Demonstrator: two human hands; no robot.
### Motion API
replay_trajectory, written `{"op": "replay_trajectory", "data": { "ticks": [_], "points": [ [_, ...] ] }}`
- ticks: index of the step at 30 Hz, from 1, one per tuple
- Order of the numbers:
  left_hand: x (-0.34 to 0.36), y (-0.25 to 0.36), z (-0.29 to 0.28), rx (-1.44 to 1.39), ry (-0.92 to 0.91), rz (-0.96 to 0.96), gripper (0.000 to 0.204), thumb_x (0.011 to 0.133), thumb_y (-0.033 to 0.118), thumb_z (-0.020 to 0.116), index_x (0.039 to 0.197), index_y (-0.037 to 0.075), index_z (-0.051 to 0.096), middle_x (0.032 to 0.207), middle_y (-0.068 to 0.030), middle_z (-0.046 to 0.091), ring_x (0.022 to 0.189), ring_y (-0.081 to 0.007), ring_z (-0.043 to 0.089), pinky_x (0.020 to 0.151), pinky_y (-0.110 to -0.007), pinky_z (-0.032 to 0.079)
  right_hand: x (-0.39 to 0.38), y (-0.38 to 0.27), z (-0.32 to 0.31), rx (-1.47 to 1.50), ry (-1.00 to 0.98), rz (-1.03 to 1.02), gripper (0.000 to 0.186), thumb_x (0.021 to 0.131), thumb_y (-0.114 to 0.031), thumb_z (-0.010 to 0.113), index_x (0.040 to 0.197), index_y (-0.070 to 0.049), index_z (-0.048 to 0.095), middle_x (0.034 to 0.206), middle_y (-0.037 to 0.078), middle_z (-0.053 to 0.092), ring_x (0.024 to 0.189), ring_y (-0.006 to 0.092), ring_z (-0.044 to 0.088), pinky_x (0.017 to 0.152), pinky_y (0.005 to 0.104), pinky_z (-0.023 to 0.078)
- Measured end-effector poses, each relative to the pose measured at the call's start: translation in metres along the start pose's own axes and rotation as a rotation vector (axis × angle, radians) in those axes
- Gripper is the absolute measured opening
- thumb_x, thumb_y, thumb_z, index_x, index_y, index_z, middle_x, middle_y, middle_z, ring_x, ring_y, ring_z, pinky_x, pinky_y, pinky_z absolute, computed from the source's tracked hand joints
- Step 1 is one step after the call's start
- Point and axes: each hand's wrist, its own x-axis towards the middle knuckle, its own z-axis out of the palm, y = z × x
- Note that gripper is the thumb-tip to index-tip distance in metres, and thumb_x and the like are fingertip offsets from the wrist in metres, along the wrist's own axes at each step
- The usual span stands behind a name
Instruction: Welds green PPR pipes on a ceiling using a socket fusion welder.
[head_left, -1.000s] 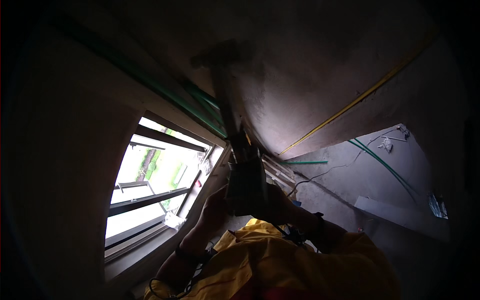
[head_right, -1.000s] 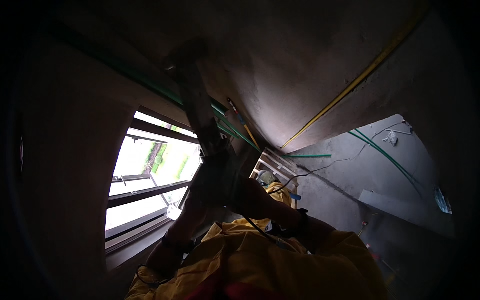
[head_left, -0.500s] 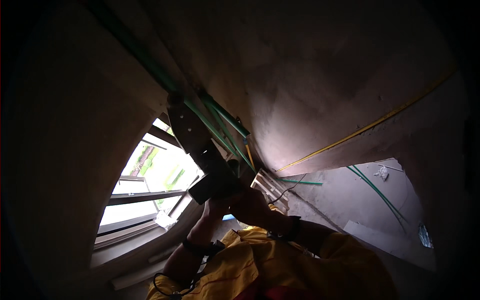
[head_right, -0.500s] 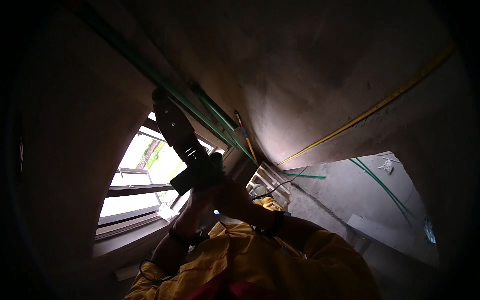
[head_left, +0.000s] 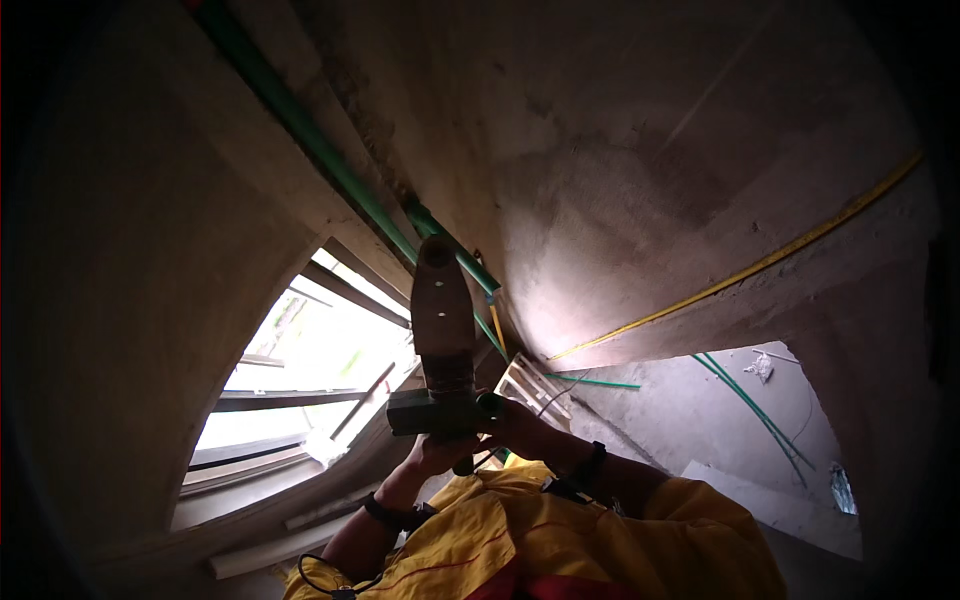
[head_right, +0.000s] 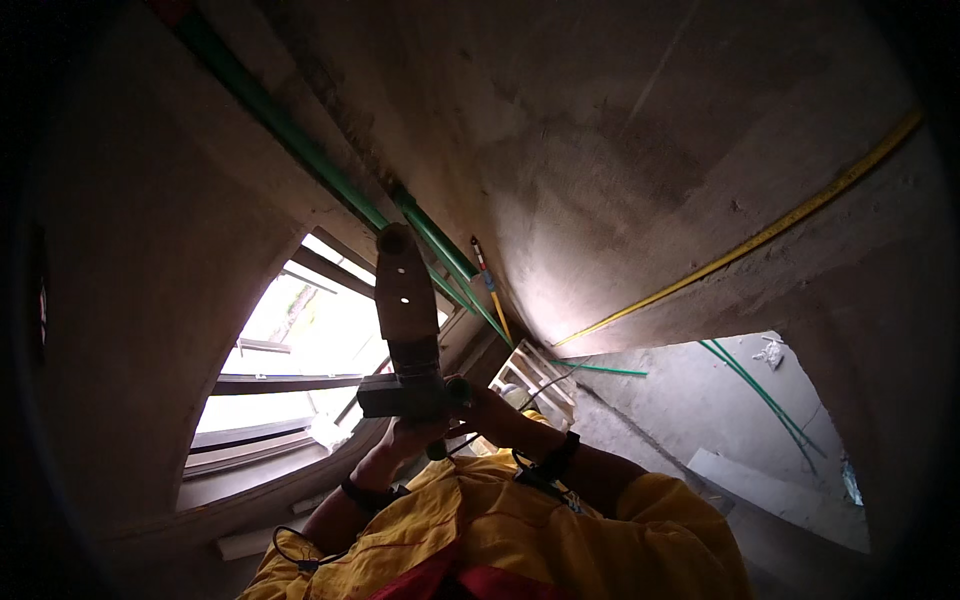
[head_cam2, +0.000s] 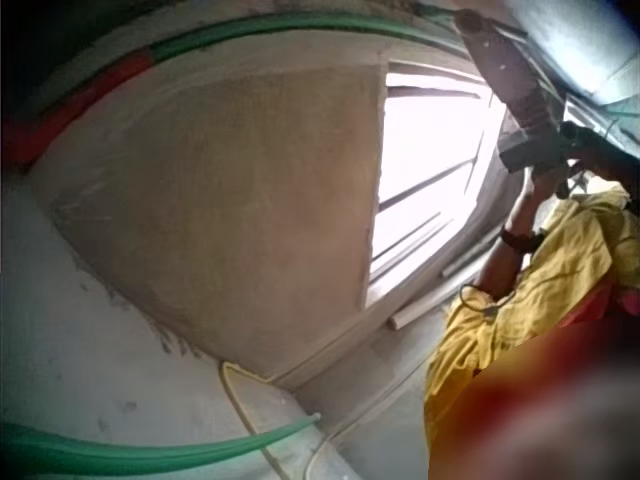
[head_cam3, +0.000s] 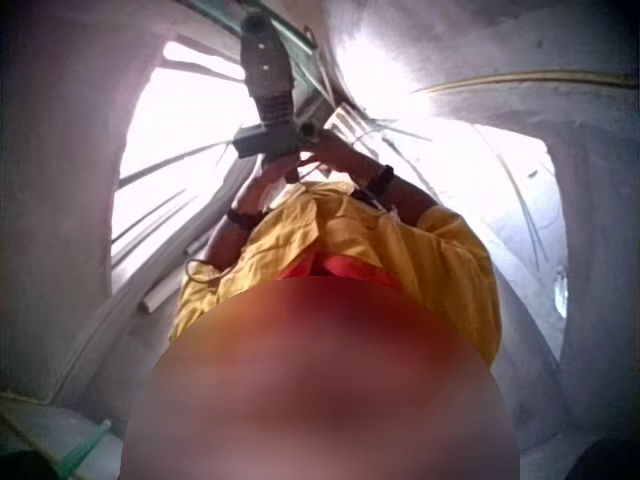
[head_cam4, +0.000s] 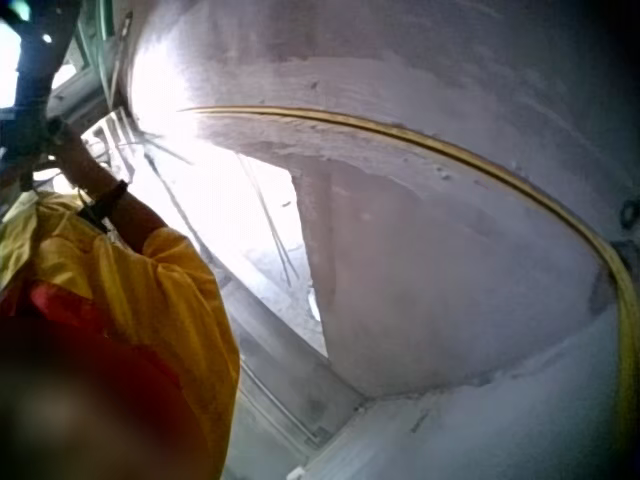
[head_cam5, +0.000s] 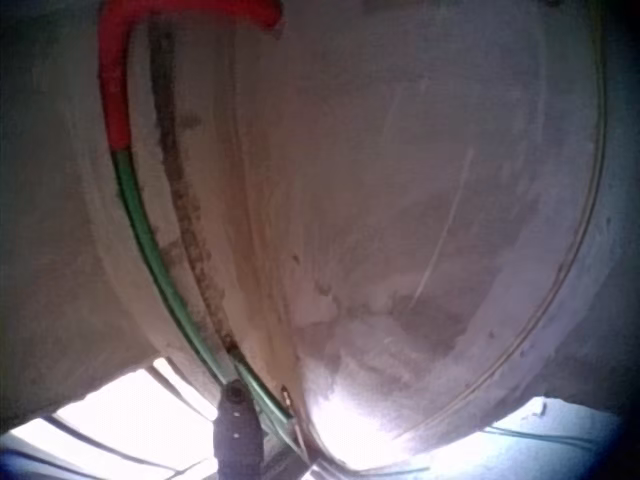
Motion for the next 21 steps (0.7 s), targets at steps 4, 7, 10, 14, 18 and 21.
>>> {"op": "replay_trajectory", "data": {
  "ticks": [4, 7, 10, 14, 18, 21],
  "points": [
    [-0.012, 0.018, -0.024, 0.547, 0.044, -0.294, 0.030, 0.083, 0.015, 0.071, 0.110, 0.007, 0.061, 0.094, -0.0050, 0.061, 0.083, -0.0099, 0.058, 0.070, -0.027, 0.050, -0.021, -0.034, -0.019, -0.886, 0.458, -0.099, 0.043, 0.085, -0.029, 0.070, 0.119, -0.010, 0.052, 0.105, 0.009, 0.062, 0.089, 0.0196, 0.064, 0.072, 0.0361, 0.054],
    [-0.007, 0.019, -0.042, 0.743, 0.080, 0.164, 0.031, 0.083, 0.019, 0.072, 0.110, 0.007, 0.062, 0.097, -0.0064, 0.065, 0.088, -0.0167, 0.061, 0.076, -0.032, 0.051, -0.047, -0.052, -0.069, -1.123, 0.577, -0.234, 0.038, 0.085, -0.033, 0.069, 0.112, -0.009, 0.056, 0.095, 0.009, 0.062, 0.083, 0.0194, 0.065, 0.069, 0.0358, 0.052],
    [-0.001, 0.011, -0.036, 0.783, 0.227, 0.157, 0.030, 0.080, 0.020, 0.073, 0.105, 0.008, 0.062, 0.098, -0.0067, 0.065, 0.091, -0.0202, 0.062, 0.078, -0.035, 0.050, -0.059, -0.085, -0.073, -0.624, 0.664, -0.028, 0.037, 0.086, -0.033, 0.067, 0.109, -0.007, 0.056, 0.091, 0.007, 0.062, 0.081, 0.0174, 0.064, 0.069, 0.0334, 0.051],
    [0.007, -0.007, -0.036, 1.088, 0.144, 0.214, 0.021, 0.078, 0.012, 0.064, 0.098, 0.006, 0.063, 0.088, -0.0124, 0.063, 0.083, -0.0292, 0.061, 0.070, -0.038, 0.049, -0.050, -0.070, -0.116, -0.350, 0.581, -0.284, 0.026, 0.084, -0.021, 0.068, 0.101, -0.004, 0.057, 0.083, 0.005, 0.060, 0.073, 0.0147, 0.061, 0.063, 0.0318, 0.052],
    [0.016, -0.026, -0.041, 1.043, 0.150, 0.217, 0.021, 0.078, 0.013, 0.064, 0.099, 0.008, 0.064, 0.088, -0.0105, 0.064, 0.083, -0.0276, 0.062, 0.070, -0.038, 0.049, -0.037, -0.062, -0.103, -0.199, 0.643, -0.087, 0.025, 0.085, -0.019, 0.062, 0.102, -0.002, 0.055, 0.077, 0.006, 0.058, 0.055, 0.0211, 0.061, 0.058, 0.0338, 0.054],
    [0.036, -0.029, -0.046, 1.239, 0.217, 0.269, 0.020, 0.079, 0.017, 0.065, 0.098, 0.010, 0.066, 0.086, -0.0087, 0.066, 0.081, -0.0274, 0.063, 0.069, -0.037, 0.051, -0.031, -0.053, -0.094, 0.022, 0.570, -0.109, 0.033, 0.089, -0.029, 0.048, 0.109, -0.002, 0.052, 0.076, 0.010, 0.058, 0.059, 0.0249, 0.063, 0.060, 0.0350, 0.054]
  ]
}}
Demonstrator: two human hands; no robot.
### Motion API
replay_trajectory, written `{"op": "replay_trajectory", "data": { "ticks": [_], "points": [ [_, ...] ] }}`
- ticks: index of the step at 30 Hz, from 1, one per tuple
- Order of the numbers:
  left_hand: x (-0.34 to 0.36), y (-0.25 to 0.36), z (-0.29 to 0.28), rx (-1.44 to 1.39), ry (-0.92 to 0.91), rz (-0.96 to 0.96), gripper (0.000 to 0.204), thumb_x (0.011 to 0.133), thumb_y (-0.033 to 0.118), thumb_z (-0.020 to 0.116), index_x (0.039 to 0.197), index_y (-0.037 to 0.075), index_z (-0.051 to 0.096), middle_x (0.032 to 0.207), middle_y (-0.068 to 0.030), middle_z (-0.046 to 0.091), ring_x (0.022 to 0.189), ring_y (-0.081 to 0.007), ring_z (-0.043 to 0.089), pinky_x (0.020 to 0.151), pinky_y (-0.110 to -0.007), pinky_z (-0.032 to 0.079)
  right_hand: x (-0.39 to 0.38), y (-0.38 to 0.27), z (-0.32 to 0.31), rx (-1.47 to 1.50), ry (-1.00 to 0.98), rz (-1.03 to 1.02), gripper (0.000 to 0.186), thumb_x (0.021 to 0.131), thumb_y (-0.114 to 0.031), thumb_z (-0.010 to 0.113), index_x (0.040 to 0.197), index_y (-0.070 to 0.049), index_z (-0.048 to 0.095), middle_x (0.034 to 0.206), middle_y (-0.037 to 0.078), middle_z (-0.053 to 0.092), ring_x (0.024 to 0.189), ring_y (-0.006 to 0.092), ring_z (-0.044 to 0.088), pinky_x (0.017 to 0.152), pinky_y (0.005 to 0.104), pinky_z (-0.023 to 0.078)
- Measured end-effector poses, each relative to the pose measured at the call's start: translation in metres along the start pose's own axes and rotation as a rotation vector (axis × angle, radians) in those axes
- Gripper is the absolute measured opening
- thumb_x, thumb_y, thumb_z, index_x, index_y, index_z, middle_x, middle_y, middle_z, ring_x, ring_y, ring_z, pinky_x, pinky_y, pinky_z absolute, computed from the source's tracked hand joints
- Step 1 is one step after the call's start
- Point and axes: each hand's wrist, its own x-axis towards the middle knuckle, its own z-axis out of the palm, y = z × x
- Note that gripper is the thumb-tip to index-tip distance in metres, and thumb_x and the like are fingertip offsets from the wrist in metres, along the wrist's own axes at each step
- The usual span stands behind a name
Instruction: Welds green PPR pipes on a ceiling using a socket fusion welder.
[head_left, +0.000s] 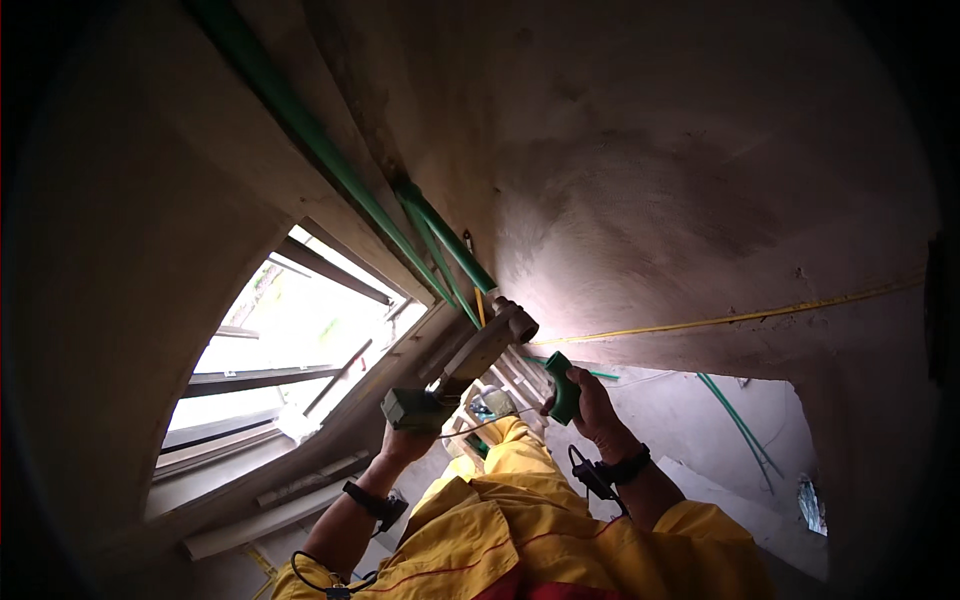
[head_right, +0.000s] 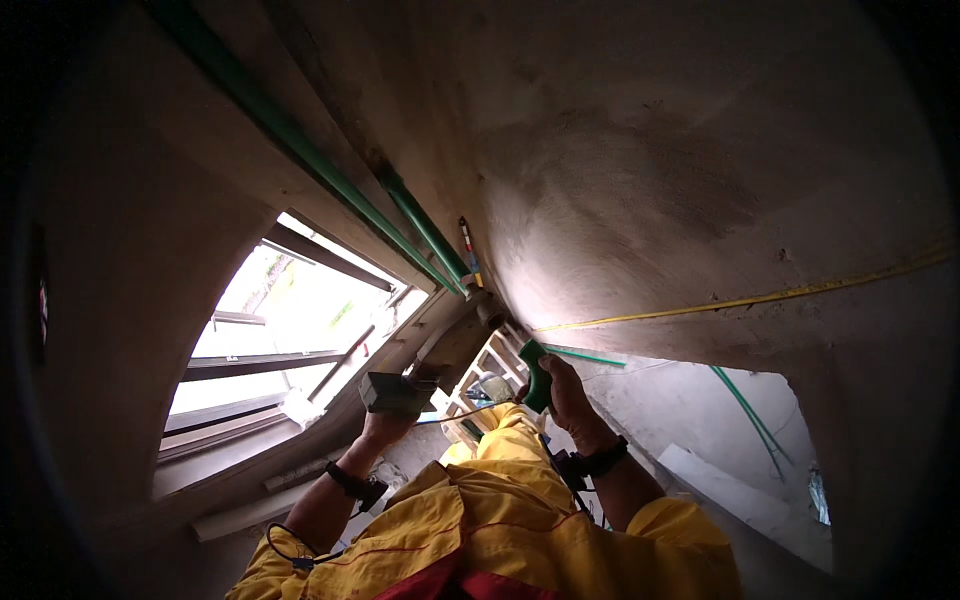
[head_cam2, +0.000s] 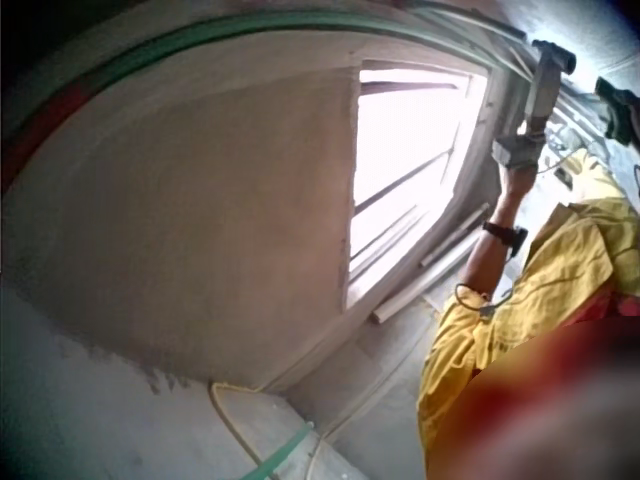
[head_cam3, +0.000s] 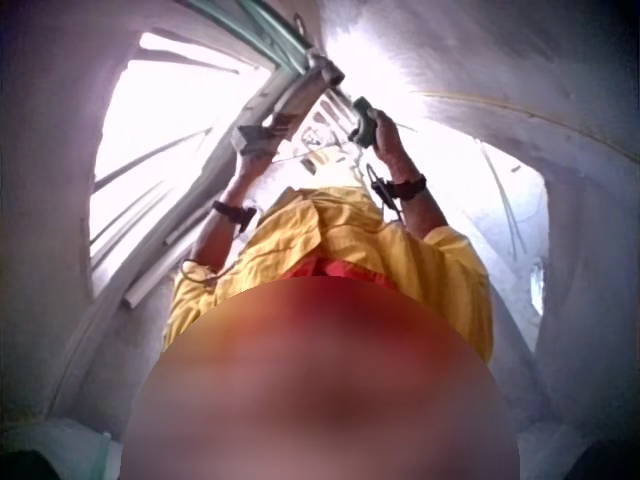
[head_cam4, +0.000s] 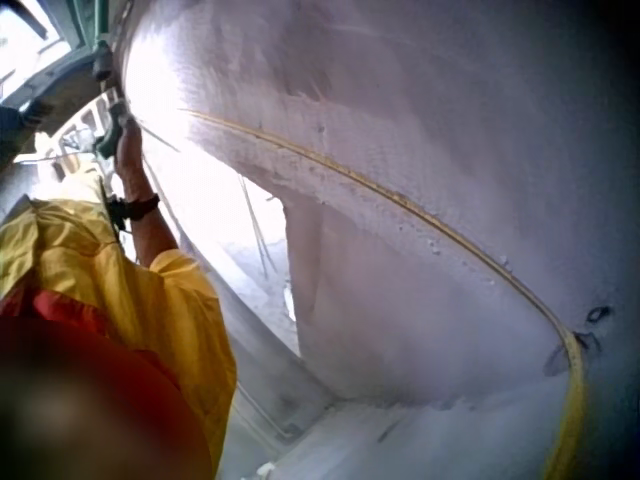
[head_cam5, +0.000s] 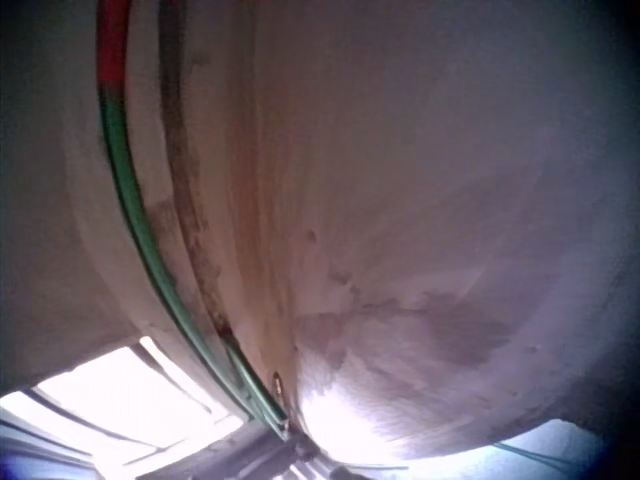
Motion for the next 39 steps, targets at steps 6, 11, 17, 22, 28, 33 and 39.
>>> {"op": "replay_trajectory", "data": {
  "ticks": [6, 11, 17, 22, 28, 33, 39],
  "points": [
    [0.002, -0.039, 0.026, 0.080, 0.071, -0.079, 0.022, 0.077, 0.022, 0.068, 0.097, 0.013, 0.068, 0.089, -0.0086, 0.068, 0.082, -0.0280, 0.065, 0.068, -0.037, 0.052, 0.000, -0.008, 0.035, -0.112, 0.018, -0.148, 0.031, 0.093, -0.033, 0.057, 0.099, -0.003, 0.053, 0.074, 0.006, 0.056, 0.060, 0.0167, 0.059, 0.058, 0.0311, 0.051],
    [0.002, -0.039, 0.029, -0.120, 0.037, -0.063, 0.020, 0.074, 0.018, 0.071, 0.092, 0.012, 0.068, 0.086, -0.0078, 0.068, 0.078, -0.0284, 0.064, 0.065, -0.036, 0.051, -0.002, -0.002, 0.027, 0.009, 0.056, -0.111, 0.030, 0.093, -0.032, 0.058, 0.096, -0.003, 0.052, 0.073, 0.005, 0.054, 0.058, 0.0159, 0.056, 0.057, 0.0318, 0.050],
    [-0.020, -0.002, 0.004, -0.026, -0.023, -0.231, 0.019, 0.070, 0.016, 0.074, 0.087, 0.008, 0.069, 0.084, -0.0096, 0.069, 0.062, -0.0255, 0.064, 0.055, -0.032, 0.051, -0.009, 0.005, -0.014, -0.167, 0.174, -0.119, 0.035, 0.093, -0.036, 0.056, 0.101, -0.003, 0.053, 0.071, 0.007, 0.054, 0.059, 0.0189, 0.057, 0.055, 0.0354, 0.052],
    [-0.022, -0.009, -0.005, -0.878, -0.336, -0.550, 0.032, 0.072, 0.022, 0.076, 0.097, 0.003, 0.069, 0.082, 0.0000, 0.067, 0.078, -0.0076, 0.060, 0.071, -0.025, 0.050, -0.009, 0.005, -0.013, -0.187, 0.198, -0.102, 0.036, 0.091, -0.038, 0.058, 0.098, -0.003, 0.053, 0.070, 0.006, 0.054, 0.058, 0.0175, 0.056, 0.054, 0.0343, 0.051],
    [0.000, -0.024, 0.004, -0.333, -0.235, -0.527, 0.026, 0.069, 0.016, 0.071, 0.086, -0.002, 0.066, 0.070, -0.0155, 0.065, 0.064, -0.0153, 0.064, 0.063, -0.032, 0.051, 0.001, 0.008, -0.006, -0.151, 0.185, -0.084, 0.030, 0.091, -0.032, 0.061, 0.093, -0.003, 0.054, 0.069, 0.004, 0.055, 0.054, 0.0153, 0.056, 0.052, 0.0299, 0.049],
    [0.003, -0.038, -0.015, -0.476, -0.401, -0.483, 0.025, 0.068, 0.019, 0.069, 0.082, -0.001, 0.065, 0.067, -0.0155, 0.063, 0.057, -0.0220, 0.060, 0.060, -0.034, 0.049, 0.005, 0.009, -0.007, -0.176, 0.170, -0.096, 0.031, 0.091, -0.033, 0.061, 0.092, -0.003, 0.055, 0.069, 0.005, 0.055, 0.054, 0.0154, 0.056, 0.053, 0.0300, 0.049],
    [0.015, -0.012, -0.026, -0.122, -0.317, -0.508, 0.023, 0.068, 0.020, 0.070, 0.086, 0.005, 0.069, 0.074, -0.0184, 0.066, 0.071, -0.0339, 0.066, 0.067, -0.037, 0.053, 0.014, 0.008, -0.007, -0.217, 0.167, -0.064, 0.035, 0.091, -0.036, 0.059, 0.095, -0.002, 0.053, 0.071, 0.007, 0.055, 0.059, 0.0178, 0.057, 0.055, 0.0350, 0.051]
  ]
}}
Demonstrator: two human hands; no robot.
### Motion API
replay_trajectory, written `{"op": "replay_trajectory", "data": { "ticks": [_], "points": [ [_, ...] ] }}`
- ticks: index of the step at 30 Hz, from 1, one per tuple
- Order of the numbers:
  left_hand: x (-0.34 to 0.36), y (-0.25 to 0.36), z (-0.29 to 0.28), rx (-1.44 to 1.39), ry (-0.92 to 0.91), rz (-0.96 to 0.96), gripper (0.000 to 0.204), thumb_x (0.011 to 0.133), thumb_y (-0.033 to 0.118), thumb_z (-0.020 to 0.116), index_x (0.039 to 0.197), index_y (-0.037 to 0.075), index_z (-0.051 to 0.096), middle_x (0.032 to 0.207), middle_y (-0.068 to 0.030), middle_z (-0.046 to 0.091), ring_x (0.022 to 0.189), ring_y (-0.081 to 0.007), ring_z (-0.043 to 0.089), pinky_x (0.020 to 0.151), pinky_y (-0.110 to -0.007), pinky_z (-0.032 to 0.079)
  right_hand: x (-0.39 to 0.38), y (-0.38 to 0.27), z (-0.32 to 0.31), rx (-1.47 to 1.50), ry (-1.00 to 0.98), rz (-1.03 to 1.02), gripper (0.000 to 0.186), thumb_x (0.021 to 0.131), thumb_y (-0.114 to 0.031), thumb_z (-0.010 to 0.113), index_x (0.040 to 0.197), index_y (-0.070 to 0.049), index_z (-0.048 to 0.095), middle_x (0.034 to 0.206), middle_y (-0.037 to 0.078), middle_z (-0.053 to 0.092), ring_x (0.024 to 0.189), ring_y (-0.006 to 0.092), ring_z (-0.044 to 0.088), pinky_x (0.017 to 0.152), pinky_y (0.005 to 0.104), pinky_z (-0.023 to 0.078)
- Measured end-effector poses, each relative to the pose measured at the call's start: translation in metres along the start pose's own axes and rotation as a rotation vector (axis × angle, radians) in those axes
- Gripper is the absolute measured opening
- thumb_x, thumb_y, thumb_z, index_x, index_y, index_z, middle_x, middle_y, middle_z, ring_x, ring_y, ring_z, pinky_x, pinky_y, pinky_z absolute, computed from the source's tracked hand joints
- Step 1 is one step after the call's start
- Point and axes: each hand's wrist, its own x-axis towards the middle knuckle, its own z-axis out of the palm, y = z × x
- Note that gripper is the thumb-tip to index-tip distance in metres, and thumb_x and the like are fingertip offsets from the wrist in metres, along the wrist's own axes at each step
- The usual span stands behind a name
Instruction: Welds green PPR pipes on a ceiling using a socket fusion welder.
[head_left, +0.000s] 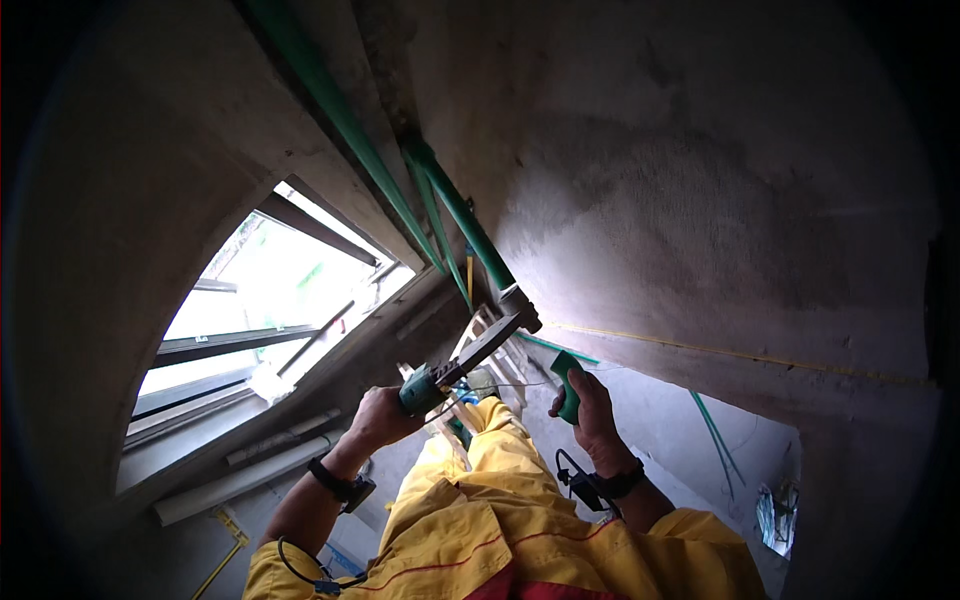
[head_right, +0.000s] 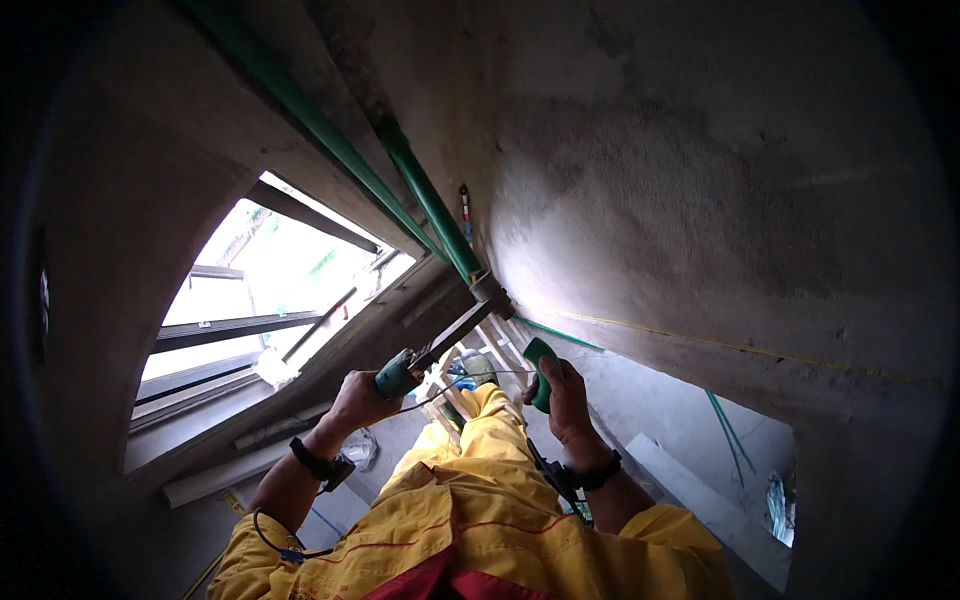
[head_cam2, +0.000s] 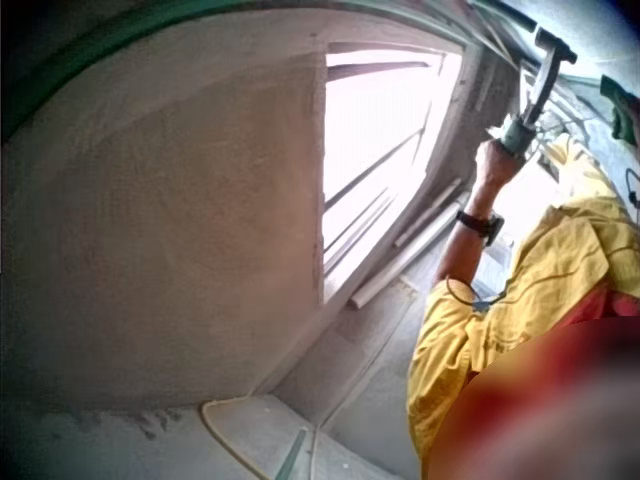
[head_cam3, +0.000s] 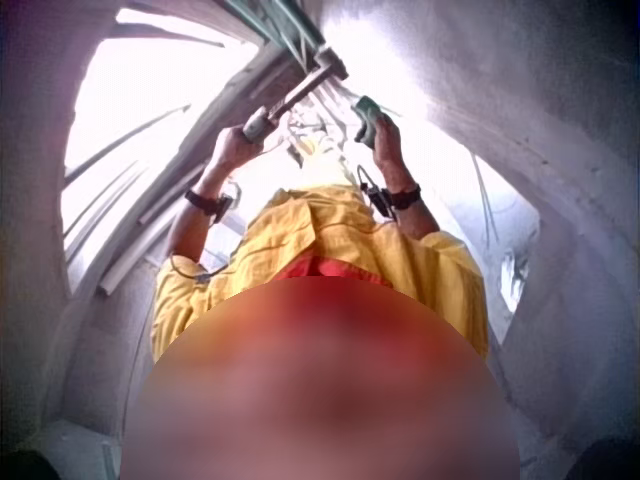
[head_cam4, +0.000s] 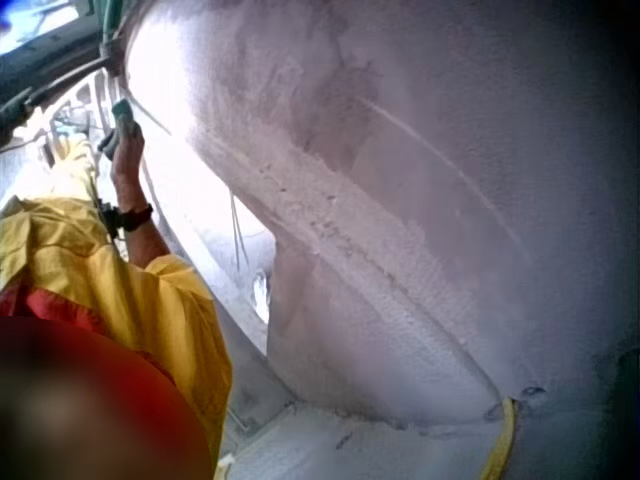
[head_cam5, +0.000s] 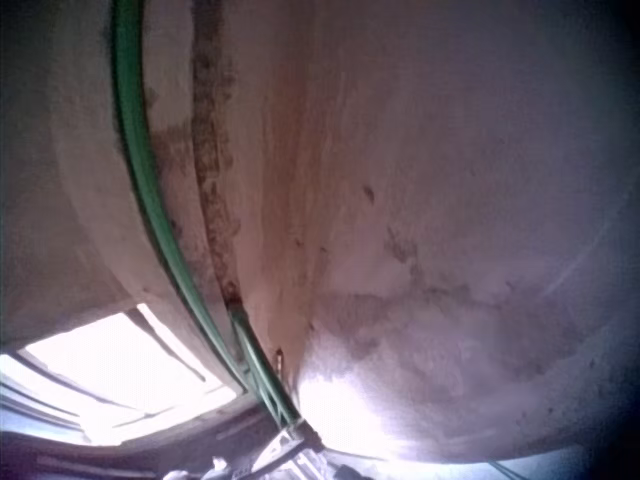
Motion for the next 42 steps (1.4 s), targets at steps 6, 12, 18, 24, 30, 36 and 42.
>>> {"op": "replay_trajectory", "data": {
  "ticks": [6, 12, 18, 24, 30, 36, 42],
  "points": [
    [0.010, -0.027, 0.011, -0.091, 0.082, 0.141, 0.017, 0.071, 0.017, 0.071, 0.085, 0.006, 0.069, 0.075, -0.0171, 0.066, 0.073, -0.0323, 0.067, 0.067, -0.035, 0.054, -0.001, -0.010, 0.013, 0.125, -0.028, 0.006, 0.030, 0.091, -0.032, 0.061, 0.093, -0.003, 0.056, 0.070, 0.005, 0.056, 0.058, 0.0159, 0.057, 0.056, 0.0322, 0.051],
    [0.020, -0.033, 0.010, -0.161, 0.075, 0.239, 0.017, 0.070, 0.016, 0.073, 0.083, 0.004, 0.068, 0.073, -0.0160, 0.066, 0.071, -0.0313, 0.067, 0.065, -0.033, 0.053, 0.003, -0.015, 0.023, 0.108, -0.135, -0.055, 0.036, 0.093, -0.034, 0.057, 0.107, -0.001, 0.054, 0.077, 0.006, 0.055, 0.066, 0.0181, 0.058, 0.064, 0.0356, 0.052],
    [0.035, -0.042, 0.005, -0.166, 0.024, 0.254, 0.017, 0.069, 0.014, 0.074, 0.080, 0.003, 0.067, 0.072, -0.0158, 0.066, 0.068, -0.0305, 0.067, 0.064, -0.033, 0.053, 0.001, -0.024, 0.043, 0.036, -0.166, -0.131, 0.036, 0.093, -0.032, 0.055, 0.110, 0.000, 0.051, 0.080, 0.007, 0.056, 0.069, 0.0175, 0.058, 0.067, 0.0348, 0.051],
    [0.044, -0.034, -0.002, -0.232, -0.056, 0.274, 0.019, 0.068, 0.012, 0.074, 0.083, 0.003, 0.068, 0.072, -0.0141, 0.067, 0.065, -0.0236, 0.068, 0.064, -0.031, 0.053, -0.002, -0.027, 0.051, -0.011, -0.160, -0.130, 0.035, 0.095, -0.031, 0.052, 0.110, 0.000, 0.049, 0.080, 0.006, 0.056, 0.070, 0.0174, 0.058, 0.069, 0.0338, 0.051],
    [0.058, -0.039, 0.007, -0.302, -0.141, 0.278, 0.020, 0.068, 0.012, 0.073, 0.086, 0.003, 0.068, 0.072, -0.0117, 0.067, 0.065, -0.0159, 0.066, 0.065, -0.029, 0.052, 0.009, -0.025, 0.063, -0.025, -0.110, -0.186, 0.026, 0.096, -0.028, 0.052, 0.101, -0.002, 0.051, 0.076, 0.004, 0.057, 0.069, 0.0124, 0.058, 0.065, 0.0279, 0.048],
    [0.059, -0.040, 0.013, -0.411, -0.200, 0.268, 0.021, 0.071, 0.010, 0.074, 0.090, 0.002, 0.068, 0.077, -0.0067, 0.069, 0.069, -0.0094, 0.063, 0.067, -0.027, 0.051, 0.010, -0.021, 0.067, -0.071, -0.128, -0.246, 0.027, 0.096, -0.028, 0.051, 0.101, -0.001, 0.051, 0.073, 0.004, 0.056, 0.066, 0.0125, 0.058, 0.063, 0.0271, 0.048],
    [0.062, -0.047, 0.025, -0.372, -0.197, 0.241, 0.025, 0.072, 0.009, 0.076, 0.094, 0.001, 0.068, 0.085, -0.0068, 0.071, 0.076, -0.0102, 0.065, 0.073, -0.027, 0.052, 0.006, -0.021, 0.069, -0.124, -0.077, -0.236, 0.036, 0.094, -0.034, 0.052, 0.106, 0.000, 0.048, 0.072, 0.005, 0.053, 0.062, 0.0155, 0.057, 0.061, 0.0303, 0.048]
  ]
}}
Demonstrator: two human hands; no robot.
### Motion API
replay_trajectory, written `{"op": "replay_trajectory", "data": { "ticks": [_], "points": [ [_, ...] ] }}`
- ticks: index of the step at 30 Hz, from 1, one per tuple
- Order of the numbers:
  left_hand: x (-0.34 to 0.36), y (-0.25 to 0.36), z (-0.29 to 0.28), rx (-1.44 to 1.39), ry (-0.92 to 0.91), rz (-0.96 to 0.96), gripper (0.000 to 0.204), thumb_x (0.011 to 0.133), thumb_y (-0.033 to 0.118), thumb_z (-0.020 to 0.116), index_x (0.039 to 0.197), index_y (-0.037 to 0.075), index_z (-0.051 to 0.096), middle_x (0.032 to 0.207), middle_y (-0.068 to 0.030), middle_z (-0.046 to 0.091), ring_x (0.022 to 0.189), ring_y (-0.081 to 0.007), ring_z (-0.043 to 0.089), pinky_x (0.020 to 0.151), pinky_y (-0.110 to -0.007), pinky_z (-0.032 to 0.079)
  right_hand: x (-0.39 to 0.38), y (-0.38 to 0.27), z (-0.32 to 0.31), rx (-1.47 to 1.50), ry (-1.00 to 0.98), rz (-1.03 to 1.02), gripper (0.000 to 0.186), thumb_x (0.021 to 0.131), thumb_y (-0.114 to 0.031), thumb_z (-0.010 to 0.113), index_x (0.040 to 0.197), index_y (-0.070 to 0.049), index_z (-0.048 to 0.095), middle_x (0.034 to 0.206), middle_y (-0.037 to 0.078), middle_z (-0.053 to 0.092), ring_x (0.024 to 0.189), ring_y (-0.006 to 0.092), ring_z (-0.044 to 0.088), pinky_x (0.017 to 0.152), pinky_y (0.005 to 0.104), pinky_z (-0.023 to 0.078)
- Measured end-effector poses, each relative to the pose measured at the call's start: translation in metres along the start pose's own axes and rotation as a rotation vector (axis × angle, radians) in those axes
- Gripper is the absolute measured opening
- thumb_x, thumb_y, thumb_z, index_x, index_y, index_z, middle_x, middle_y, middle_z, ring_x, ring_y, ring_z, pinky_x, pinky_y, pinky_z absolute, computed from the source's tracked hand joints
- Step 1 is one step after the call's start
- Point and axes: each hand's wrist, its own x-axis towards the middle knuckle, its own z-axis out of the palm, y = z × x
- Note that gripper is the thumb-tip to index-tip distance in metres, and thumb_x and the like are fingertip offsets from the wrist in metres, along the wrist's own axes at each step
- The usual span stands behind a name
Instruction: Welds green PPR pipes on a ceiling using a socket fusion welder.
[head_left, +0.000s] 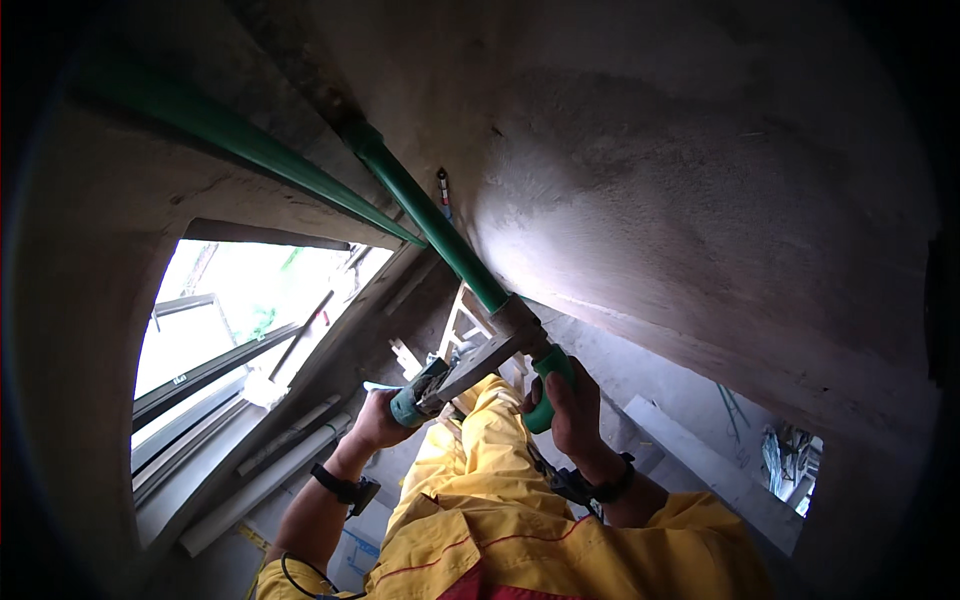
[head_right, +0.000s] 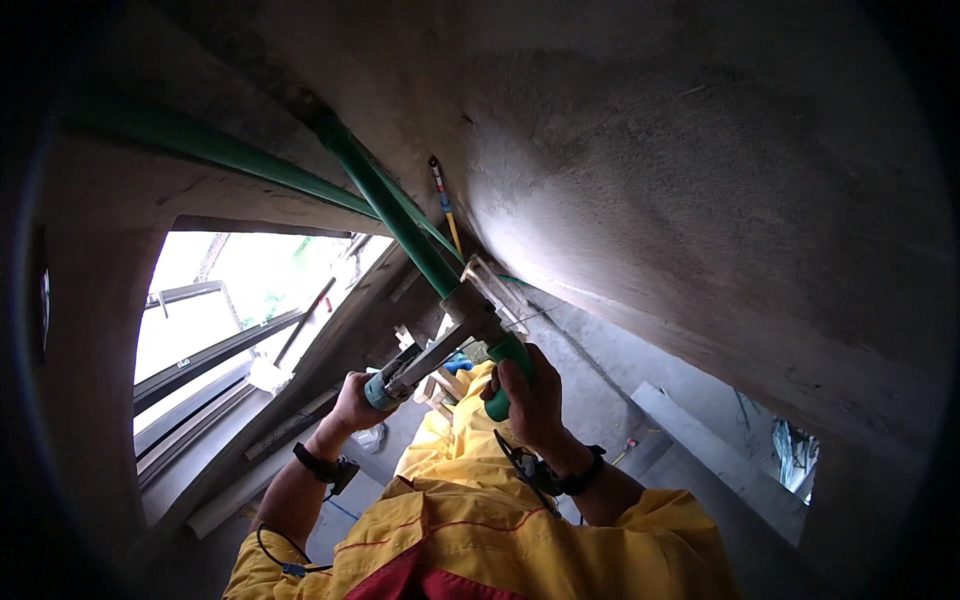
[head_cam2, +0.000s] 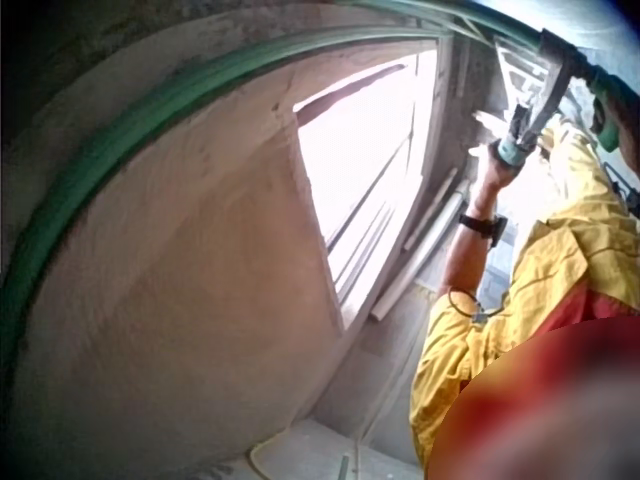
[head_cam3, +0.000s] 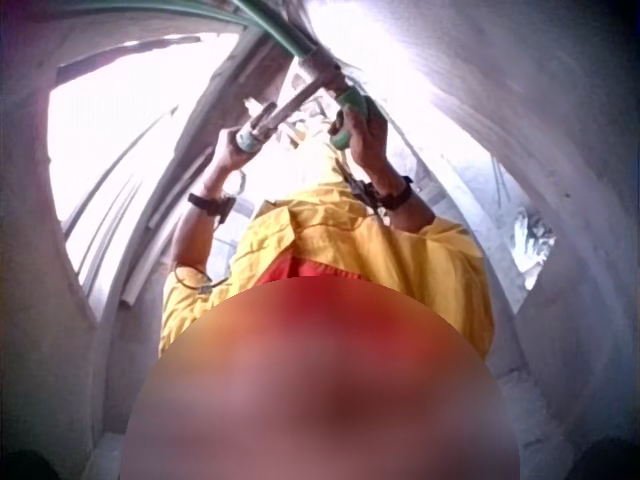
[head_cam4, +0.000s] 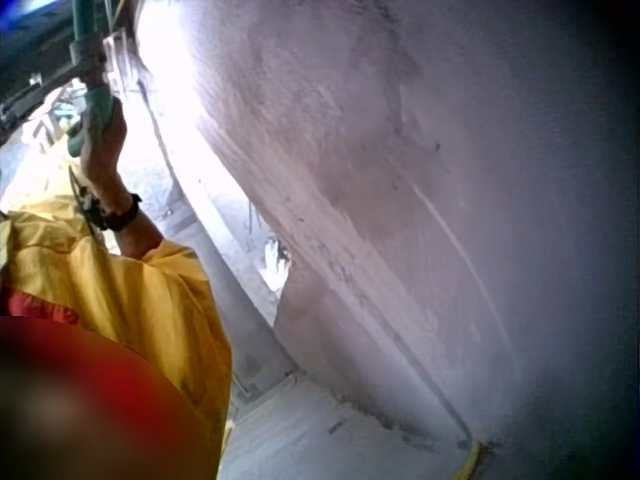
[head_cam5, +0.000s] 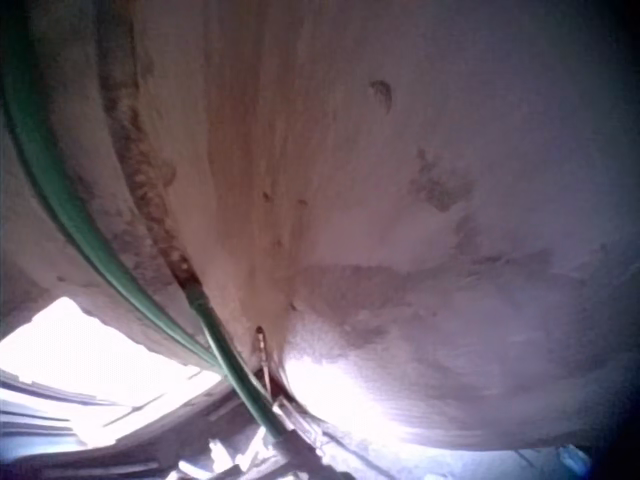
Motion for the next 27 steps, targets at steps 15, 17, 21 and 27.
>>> {"op": "replay_trajectory", "data": {
  "ticks": [15, 17, 21, 27],
  "points": [
    [0.022, -0.028, -0.011, 0.018, -0.171, 0.031, 0.027, 0.074, 0.012, 0.076, 0.098, 0.001, 0.068, 0.089, -0.0060, 0.071, 0.082, -0.0107, 0.066, 0.079, -0.028, 0.052, -0.001, -0.006, 0.009, 0.100, 0.005, 0.055, 0.027, 0.097, -0.025, 0.048, 0.098, 0.001, 0.050, 0.068, 0.005, 0.054, 0.060, 0.0147, 0.058, 0.059, 0.0284, 0.048],
    [0.027, -0.034, -0.011, 0.020, -0.183, 0.042, 0.027, 0.074, 0.012, 0.076, 0.098, 0.002, 0.069, 0.090, -0.0061, 0.071, 0.082, -0.0108, 0.066, 0.079, -0.028, 0.052, 0.000, -0.005, 0.007, 0.170, -0.003, 0.072, 0.027, 0.097, -0.025, 0.048, 0.098, 0.002, 0.049, 0.069, 0.006, 0.054, 0.060, 0.0152, 0.058, 0.059, 0.0289, 0.049],
    [0.034, -0.038, -0.011, 0.008, -0.201, 0.062, 0.028, 0.073, 0.013, 0.077, 0.097, 0.002, 0.068, 0.088, -0.0056, 0.070, 0.081, -0.0110, 0.066, 0.079, -0.027, 0.052, -0.001, -0.003, 0.006, 0.206, -0.014, 0.072, 0.028, 0.097, -0.026, 0.049, 0.099, 0.002, 0.049, 0.070, 0.007, 0.053, 0.060, 0.0156, 0.057, 0.060, 0.0293, 0.049],
    [0.038, -0.048, -0.001, -0.047, -0.141, 0.150, 0.026, 0.068, 0.016, 0.079, 0.087, 0.003, 0.068, 0.075, -0.0086, 0.068, 0.064, -0.0161, 0.064, 0.063, -0.029, 0.051, -0.001, -0.003, 0.007, 0.231, -0.036, 0.062, 0.031, 0.097, -0.028, 0.049, 0.104, 0.002, 0.049, 0.071, 0.008, 0.053, 0.060, 0.0162, 0.056, 0.060, 0.0308, 0.050]
  ]
}}
